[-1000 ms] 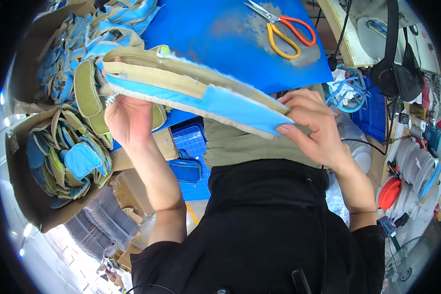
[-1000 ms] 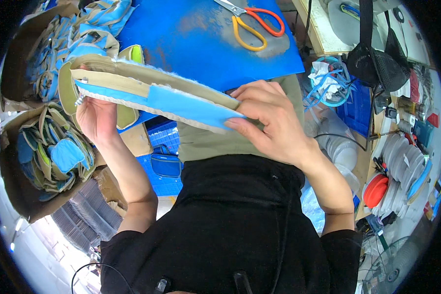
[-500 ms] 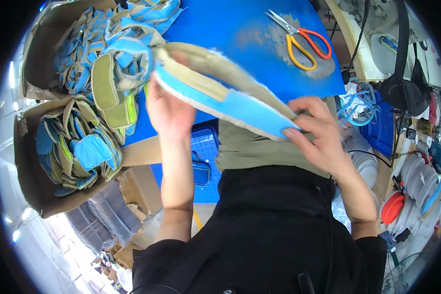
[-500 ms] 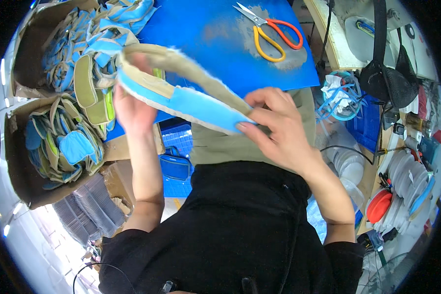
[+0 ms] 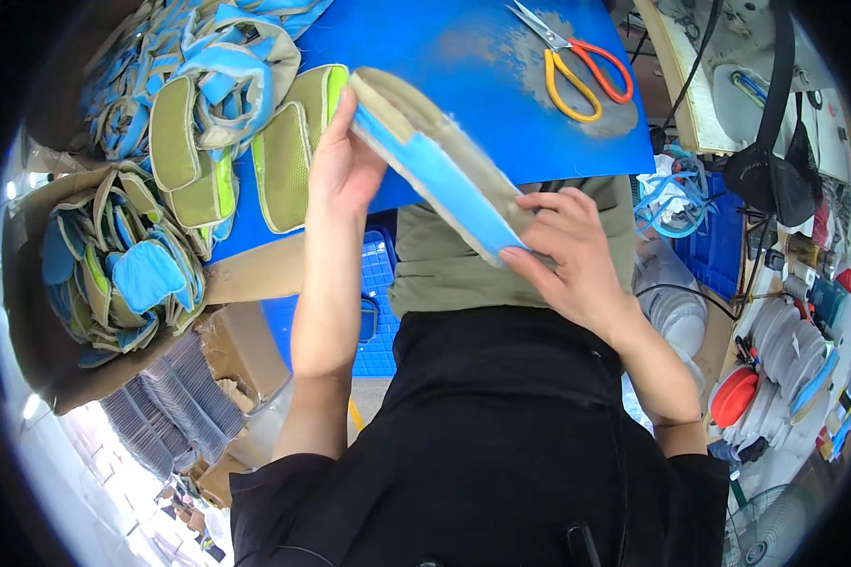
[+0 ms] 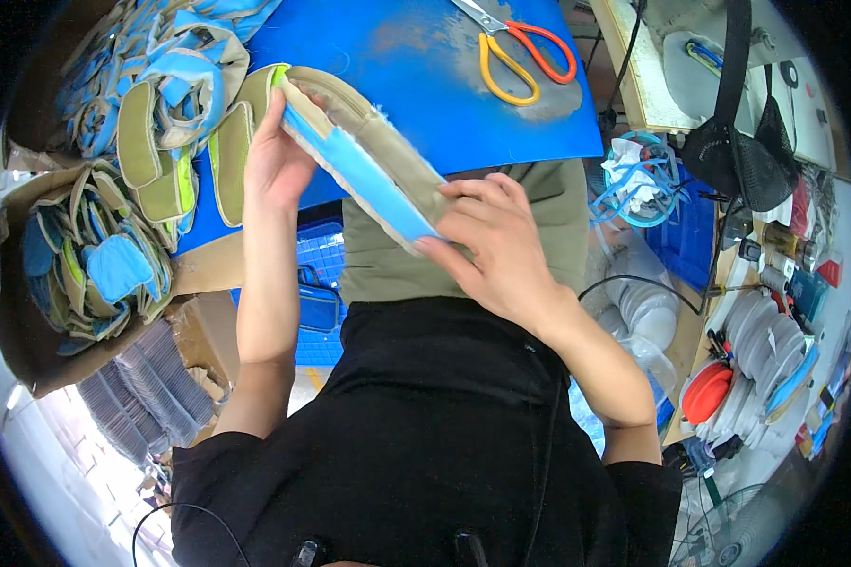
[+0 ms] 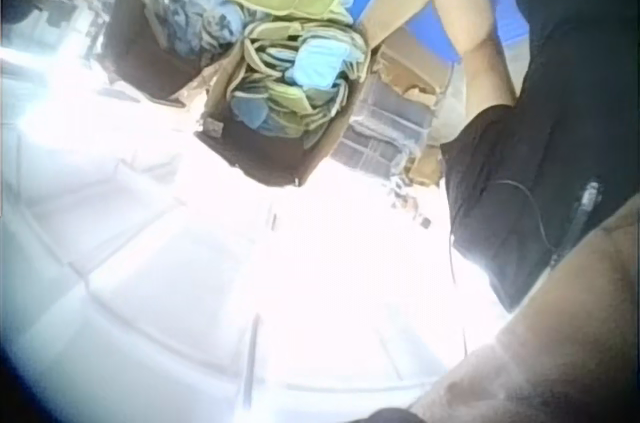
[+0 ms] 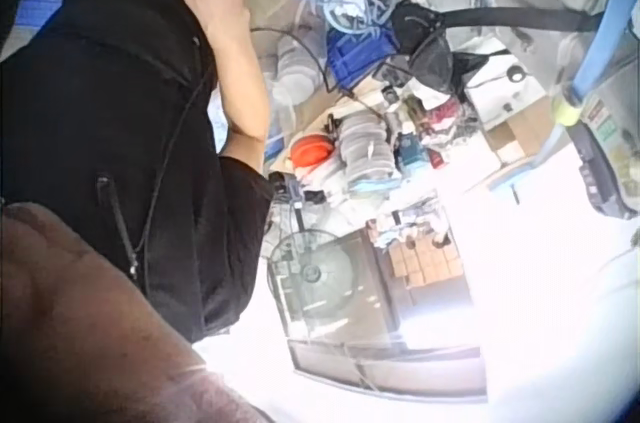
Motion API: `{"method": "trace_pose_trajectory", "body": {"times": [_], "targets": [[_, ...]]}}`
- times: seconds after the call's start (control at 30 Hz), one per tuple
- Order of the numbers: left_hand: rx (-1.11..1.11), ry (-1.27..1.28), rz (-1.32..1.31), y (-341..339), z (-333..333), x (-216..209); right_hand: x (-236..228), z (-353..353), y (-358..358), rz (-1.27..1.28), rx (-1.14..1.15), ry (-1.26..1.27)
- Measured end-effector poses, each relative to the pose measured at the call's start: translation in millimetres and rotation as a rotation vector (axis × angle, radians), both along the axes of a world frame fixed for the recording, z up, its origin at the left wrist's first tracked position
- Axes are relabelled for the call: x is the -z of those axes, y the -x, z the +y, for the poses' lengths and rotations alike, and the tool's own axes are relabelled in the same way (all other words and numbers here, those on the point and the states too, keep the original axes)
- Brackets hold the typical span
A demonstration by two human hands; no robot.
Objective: The person assembles small mesh pouches by inserting blue fabric pieces into green mesh pockets. They use scissors to trim excess threads and fabric edges, then fold and align the components. The person repeatedly handles the pouches, adjusting the fabric and inspecting the seams on a blue workbench.
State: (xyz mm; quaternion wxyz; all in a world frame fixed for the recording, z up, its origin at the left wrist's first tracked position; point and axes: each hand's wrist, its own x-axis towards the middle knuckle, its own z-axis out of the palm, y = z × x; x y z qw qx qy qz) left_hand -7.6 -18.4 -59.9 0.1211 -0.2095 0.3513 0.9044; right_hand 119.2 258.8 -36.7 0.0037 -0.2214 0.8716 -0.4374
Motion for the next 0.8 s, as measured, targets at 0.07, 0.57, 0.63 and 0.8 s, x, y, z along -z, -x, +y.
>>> {"method": "trace_pose_trajectory", "body": {"times": [0.07,0.57,0.63,0.8], "targets": [[-0.007,0.033,0.056,7.5,-11.0,1.6,-8.7,7.1,-1.5,0.017,0.007,-0.020],[-0.104,0.321,0.426,0.3,-7.8,-61.7,-28.1,22.6,-2.3,0.086,0.059,0.050],[-0.110,0.224,0.453,-3.2,-5.2,-62.3,-25.7,24.0,-3.1,0.084,0.078,0.061],[-0.128,0.100,0.451,-9.0,0.1,-71.8,-24.7,26.1,-4.3,0.105,0.128,0.074]]}}
